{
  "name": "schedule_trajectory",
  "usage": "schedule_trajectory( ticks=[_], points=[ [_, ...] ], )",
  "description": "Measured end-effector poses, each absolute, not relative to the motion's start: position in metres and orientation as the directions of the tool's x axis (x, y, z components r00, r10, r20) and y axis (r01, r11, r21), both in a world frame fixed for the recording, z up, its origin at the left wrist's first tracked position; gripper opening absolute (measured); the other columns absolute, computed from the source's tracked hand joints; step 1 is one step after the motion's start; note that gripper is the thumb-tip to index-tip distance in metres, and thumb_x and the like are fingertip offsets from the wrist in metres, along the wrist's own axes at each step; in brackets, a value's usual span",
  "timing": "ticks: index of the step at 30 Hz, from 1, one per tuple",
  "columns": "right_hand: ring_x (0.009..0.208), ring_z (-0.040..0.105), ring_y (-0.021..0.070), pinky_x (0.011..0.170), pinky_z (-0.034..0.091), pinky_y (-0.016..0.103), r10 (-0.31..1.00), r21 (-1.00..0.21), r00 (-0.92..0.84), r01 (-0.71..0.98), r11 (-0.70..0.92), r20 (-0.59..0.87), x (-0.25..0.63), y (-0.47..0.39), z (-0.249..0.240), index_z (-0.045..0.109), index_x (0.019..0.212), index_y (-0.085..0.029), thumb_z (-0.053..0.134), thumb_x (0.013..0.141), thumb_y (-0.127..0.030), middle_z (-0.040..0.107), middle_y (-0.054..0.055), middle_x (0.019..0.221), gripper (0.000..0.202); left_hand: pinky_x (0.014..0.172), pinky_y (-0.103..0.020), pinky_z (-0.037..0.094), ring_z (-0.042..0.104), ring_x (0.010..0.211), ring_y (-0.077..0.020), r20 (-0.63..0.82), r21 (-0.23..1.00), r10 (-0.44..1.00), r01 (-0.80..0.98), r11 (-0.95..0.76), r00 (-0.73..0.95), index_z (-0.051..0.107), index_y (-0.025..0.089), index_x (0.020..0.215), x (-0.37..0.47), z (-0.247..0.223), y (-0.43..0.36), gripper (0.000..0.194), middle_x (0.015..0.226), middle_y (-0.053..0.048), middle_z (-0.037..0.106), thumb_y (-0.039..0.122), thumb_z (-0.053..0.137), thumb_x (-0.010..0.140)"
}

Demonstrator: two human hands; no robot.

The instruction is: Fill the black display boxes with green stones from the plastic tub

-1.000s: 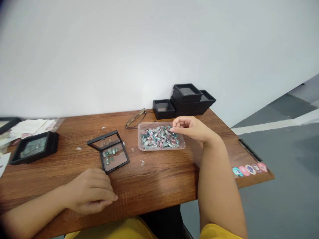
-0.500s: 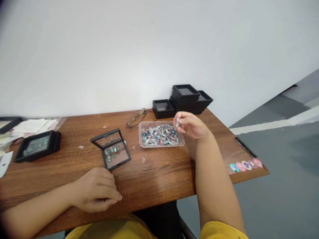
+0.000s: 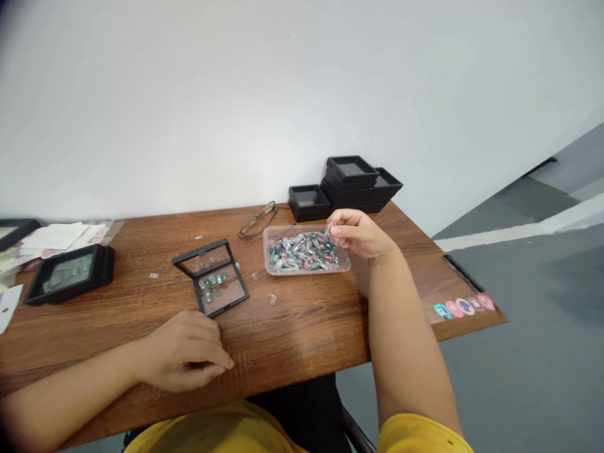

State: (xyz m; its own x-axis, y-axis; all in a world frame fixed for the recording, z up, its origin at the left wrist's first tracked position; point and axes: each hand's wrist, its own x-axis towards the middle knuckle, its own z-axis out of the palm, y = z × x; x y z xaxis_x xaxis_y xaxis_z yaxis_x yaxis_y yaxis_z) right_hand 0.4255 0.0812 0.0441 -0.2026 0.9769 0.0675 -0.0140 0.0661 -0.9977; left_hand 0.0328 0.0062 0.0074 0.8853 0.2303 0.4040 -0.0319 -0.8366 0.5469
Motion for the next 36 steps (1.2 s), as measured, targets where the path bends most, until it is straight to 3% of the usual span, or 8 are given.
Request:
schedule_trajectory(
  ticks=[11, 22, 36],
  points=[
    [0.055, 0.053, 0.0137, 0.047, 0.040, 0.028, 0.977, -0.998, -0.204, -0.013, 0.063, 0.064, 0.4228, 0.0791, 0.0487, 0.059, 0.074, -0.021, 0.081, 0.069, -0.045, 0.058, 0.000, 0.064, 0.033, 0.061, -0.026, 0.048, 0.066, 0.065, -0.0131, 0.390, 0.553, 0.234, -0.024, -0.833, 0.891, 0.069, 0.022, 0.101, 0.0330, 0.0095, 0.0090, 0.014, 0.077, 0.001, 0.077, 0.017, 0.060, 0.091],
    [0.056, 0.064, 0.0172, 0.051, 0.050, 0.031, 0.979, -0.999, -0.201, 0.029, 0.041, 0.035, 0.4215, 0.0783, 0.0511, 0.057, 0.070, -0.022, 0.088, 0.059, -0.046, 0.070, 0.003, 0.071, 0.041, 0.059, -0.027, 0.047, 0.067, 0.064, -0.0124, 0.391, 0.516, 0.217, -0.018, -0.856, 0.894, 0.066, 0.023, 0.101, 0.0317, 0.0085, 0.0080, 0.013, 0.075, 0.001, 0.075, 0.019, 0.059, 0.091],
    [0.055, 0.061, 0.0118, 0.049, 0.049, 0.025, 0.977, -0.994, -0.196, 0.052, 0.094, 0.083, 0.4206, 0.0782, 0.0474, 0.047, 0.064, -0.019, 0.091, 0.060, -0.041, 0.069, 0.002, 0.077, 0.049, 0.059, -0.026, 0.046, 0.066, 0.064, -0.0128, 0.397, 0.514, 0.220, -0.017, -0.858, 0.891, 0.068, 0.022, 0.101, 0.0312, 0.0091, 0.0094, 0.013, 0.074, 0.000, 0.075, 0.019, 0.058, 0.092]
  ],
)
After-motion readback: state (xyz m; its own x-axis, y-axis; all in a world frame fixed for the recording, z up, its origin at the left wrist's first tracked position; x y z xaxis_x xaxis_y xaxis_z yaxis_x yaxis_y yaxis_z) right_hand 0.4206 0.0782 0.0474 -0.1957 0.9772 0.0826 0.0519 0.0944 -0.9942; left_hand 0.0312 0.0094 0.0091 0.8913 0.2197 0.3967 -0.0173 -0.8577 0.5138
